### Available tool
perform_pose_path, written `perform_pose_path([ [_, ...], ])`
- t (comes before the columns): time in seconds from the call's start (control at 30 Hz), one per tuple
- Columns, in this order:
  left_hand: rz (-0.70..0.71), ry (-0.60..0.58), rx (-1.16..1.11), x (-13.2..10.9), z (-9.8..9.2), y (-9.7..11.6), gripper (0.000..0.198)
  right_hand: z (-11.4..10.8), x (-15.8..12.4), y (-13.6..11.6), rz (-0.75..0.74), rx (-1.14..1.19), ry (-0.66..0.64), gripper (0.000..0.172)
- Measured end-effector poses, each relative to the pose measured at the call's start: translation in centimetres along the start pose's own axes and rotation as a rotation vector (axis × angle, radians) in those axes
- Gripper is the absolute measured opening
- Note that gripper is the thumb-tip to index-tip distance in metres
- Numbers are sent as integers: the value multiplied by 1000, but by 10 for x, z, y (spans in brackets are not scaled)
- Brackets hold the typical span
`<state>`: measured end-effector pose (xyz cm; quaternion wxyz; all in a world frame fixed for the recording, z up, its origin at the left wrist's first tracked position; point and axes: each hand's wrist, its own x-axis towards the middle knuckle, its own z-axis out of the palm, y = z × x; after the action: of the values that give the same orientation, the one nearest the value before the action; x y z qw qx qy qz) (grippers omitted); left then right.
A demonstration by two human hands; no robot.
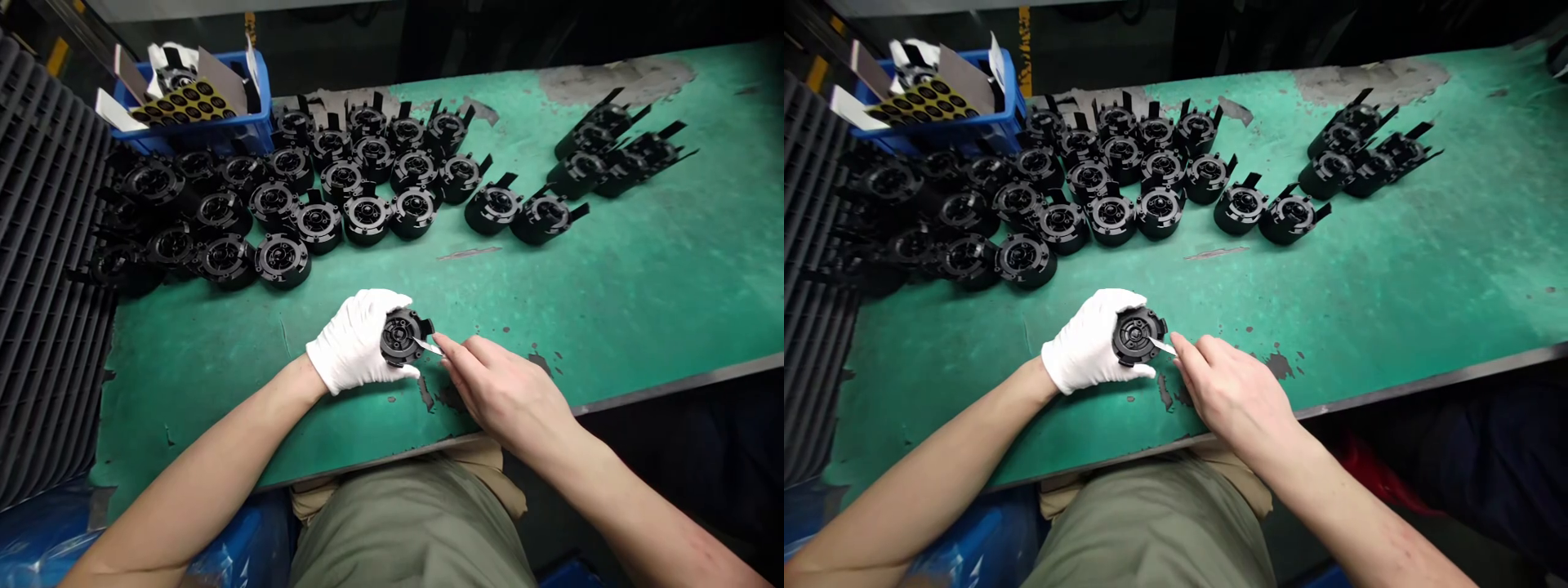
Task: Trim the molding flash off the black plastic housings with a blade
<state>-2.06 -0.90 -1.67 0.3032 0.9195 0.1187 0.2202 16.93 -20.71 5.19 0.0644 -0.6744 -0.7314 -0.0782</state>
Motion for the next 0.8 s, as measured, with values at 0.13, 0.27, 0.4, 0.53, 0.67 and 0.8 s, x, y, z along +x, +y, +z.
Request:
perform_pose_path([
  [0.13, 10, -4, 1, 1, -1, 1, 110, -2, 3, -2, -3, -24, -18, 29],
  [0.27, -14, -36, -1, 3, -2, 2, 106, -4, 6, -1, -23, 1, -44, 26],
  [0.4, 30, 4, 7, 4, -2, 3, 102, -7, 11, 3, -35, 35, -91, 24],
  [0.53, 41, 17, 19, 3, -2, 3, 99, -8, 16, 7, -59, 21, -105, 22],
  [0.67, 23, 1, 16, 4, -4, 4, 99, -7, 19, 10, -51, 3, -133, 17],
  [0.8, -9, -13, 2, 5, -2, 5, 99, -5, 20, 8, -38, -21, -131, 17],
])
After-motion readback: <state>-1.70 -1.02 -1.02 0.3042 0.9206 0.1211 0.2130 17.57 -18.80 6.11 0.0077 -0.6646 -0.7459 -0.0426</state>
